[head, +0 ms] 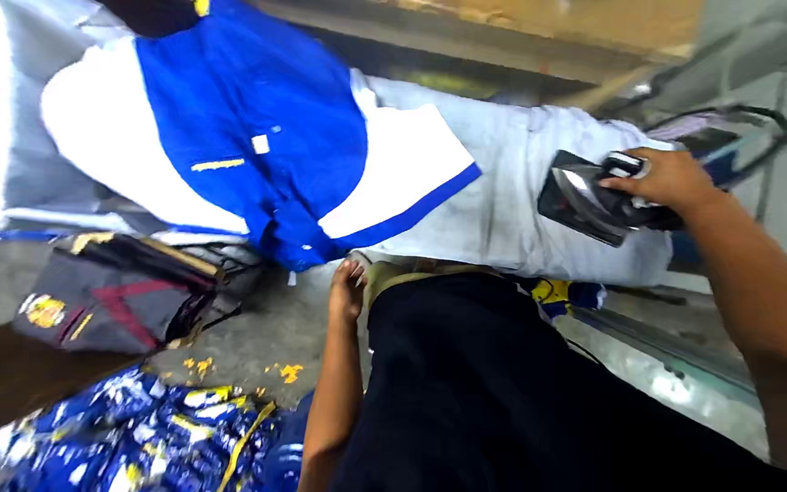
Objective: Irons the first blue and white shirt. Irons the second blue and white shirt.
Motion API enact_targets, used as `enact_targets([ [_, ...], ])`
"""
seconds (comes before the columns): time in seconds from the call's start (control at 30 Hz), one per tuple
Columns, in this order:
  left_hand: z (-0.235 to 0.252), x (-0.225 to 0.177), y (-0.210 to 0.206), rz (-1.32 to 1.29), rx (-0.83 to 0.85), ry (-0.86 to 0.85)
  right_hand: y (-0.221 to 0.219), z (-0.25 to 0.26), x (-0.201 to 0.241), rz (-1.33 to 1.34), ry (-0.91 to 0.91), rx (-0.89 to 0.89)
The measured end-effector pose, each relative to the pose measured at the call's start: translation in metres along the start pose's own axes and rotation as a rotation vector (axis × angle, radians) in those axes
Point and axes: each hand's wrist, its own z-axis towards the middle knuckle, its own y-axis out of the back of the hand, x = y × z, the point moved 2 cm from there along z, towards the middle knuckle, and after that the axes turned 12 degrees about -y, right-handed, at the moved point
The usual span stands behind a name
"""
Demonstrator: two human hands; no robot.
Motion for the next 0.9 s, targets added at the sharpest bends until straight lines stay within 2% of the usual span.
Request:
enact_targets([
  [0.23,0.030,0.014,-0.017,-0.587,-0.018,-0.016,0.002,-0.004,0.007,0.054,-0.034,0.052],
  [0.37,0.035,0.019,-0.020,-0.795,-0.014,-0.070,0.004,0.006,0.003,-0.018,0.017,-0.057],
  [0.47,0.032,0.019,-0.021,-0.857,0.017,-0.110,0.020,-0.029,0.069,0.061,0.130,-0.144],
  [0.53,0.032,0.019,-0.022,-0.846,0.029,-0.128,0.014,-0.048,0.116,0.129,0.243,-0.089],
  [0.67,0.034,0.020,-0.020,-0.840,0.006,-0.136,-0.040,-0.051,0.174,0.171,0.489,0.026],
  [0.8,0.031,0.017,-0.022,-0.959,0.001,-0.167,-0.082,-0.065,0.219,0.167,0.659,0.104],
  [0.9,0.023,0.010,-0.024,-0.949,0.009,-0.176,-0.108,-0.078,0.241,0.194,0.849,0.074],
])
